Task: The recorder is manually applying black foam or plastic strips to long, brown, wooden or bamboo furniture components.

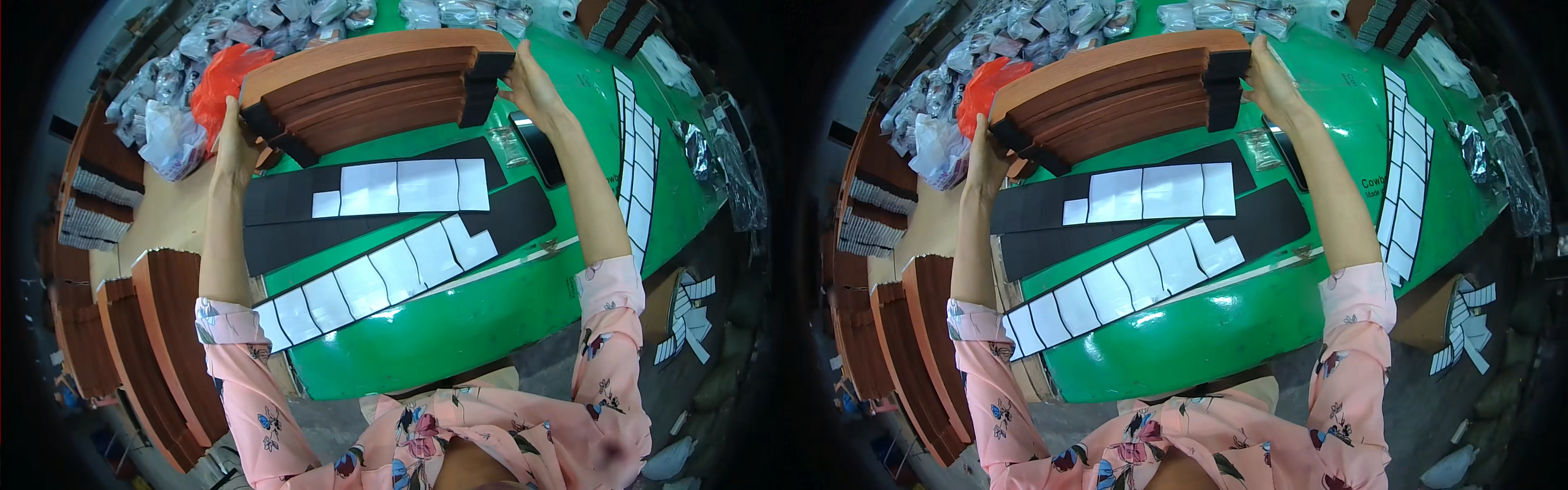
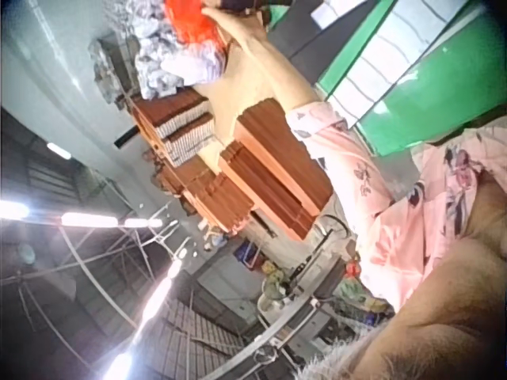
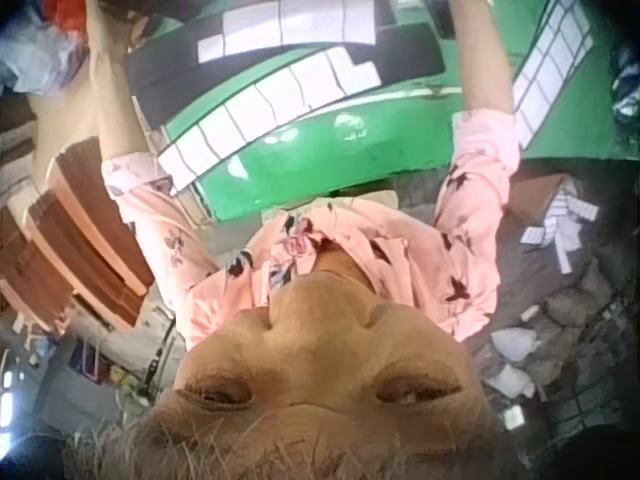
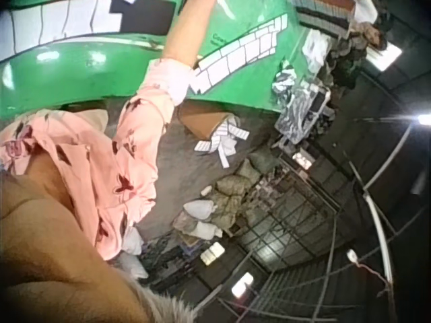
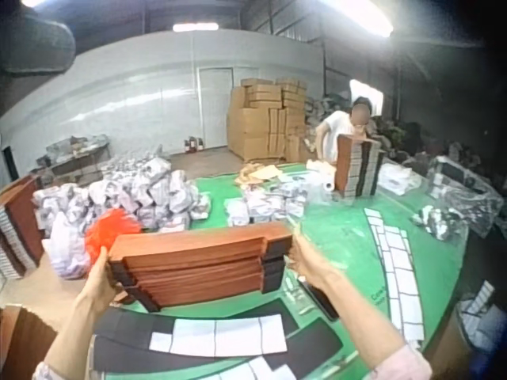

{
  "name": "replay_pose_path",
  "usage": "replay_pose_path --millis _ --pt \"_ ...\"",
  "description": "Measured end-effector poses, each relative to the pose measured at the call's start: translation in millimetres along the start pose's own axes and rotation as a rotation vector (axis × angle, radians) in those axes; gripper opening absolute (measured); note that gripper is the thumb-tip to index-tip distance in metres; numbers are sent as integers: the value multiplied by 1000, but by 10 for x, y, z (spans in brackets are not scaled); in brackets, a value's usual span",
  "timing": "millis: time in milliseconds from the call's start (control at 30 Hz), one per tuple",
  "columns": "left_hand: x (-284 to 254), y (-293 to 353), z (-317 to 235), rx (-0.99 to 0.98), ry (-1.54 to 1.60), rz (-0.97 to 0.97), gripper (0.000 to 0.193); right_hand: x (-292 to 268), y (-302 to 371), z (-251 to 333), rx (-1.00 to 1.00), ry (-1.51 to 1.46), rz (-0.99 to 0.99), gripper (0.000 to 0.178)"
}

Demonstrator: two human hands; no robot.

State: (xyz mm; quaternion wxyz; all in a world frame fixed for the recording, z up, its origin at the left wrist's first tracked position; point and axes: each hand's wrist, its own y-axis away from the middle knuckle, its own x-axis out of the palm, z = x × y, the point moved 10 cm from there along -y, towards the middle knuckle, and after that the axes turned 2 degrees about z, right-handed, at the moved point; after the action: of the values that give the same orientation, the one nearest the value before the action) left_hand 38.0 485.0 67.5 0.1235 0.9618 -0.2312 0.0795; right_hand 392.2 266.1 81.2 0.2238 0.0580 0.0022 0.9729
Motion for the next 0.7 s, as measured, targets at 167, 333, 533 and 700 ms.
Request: replay_pose_path --millis 167,333,533,700 --pt "-86 -11 -6 63 24 -62 48 69 92 99 -43 36 -11 90" --pt "-265 -87 69 23 -16 -125 54 -13 -23 97 -82 140 -11 91" --pt "-466 -57 141 -3 -78 -135 64 -20 -29 -31 -45 19 77 91" --pt "-371 -123 532 -105 120 -151 65 -149 -42 -463 106 40 -23 105"
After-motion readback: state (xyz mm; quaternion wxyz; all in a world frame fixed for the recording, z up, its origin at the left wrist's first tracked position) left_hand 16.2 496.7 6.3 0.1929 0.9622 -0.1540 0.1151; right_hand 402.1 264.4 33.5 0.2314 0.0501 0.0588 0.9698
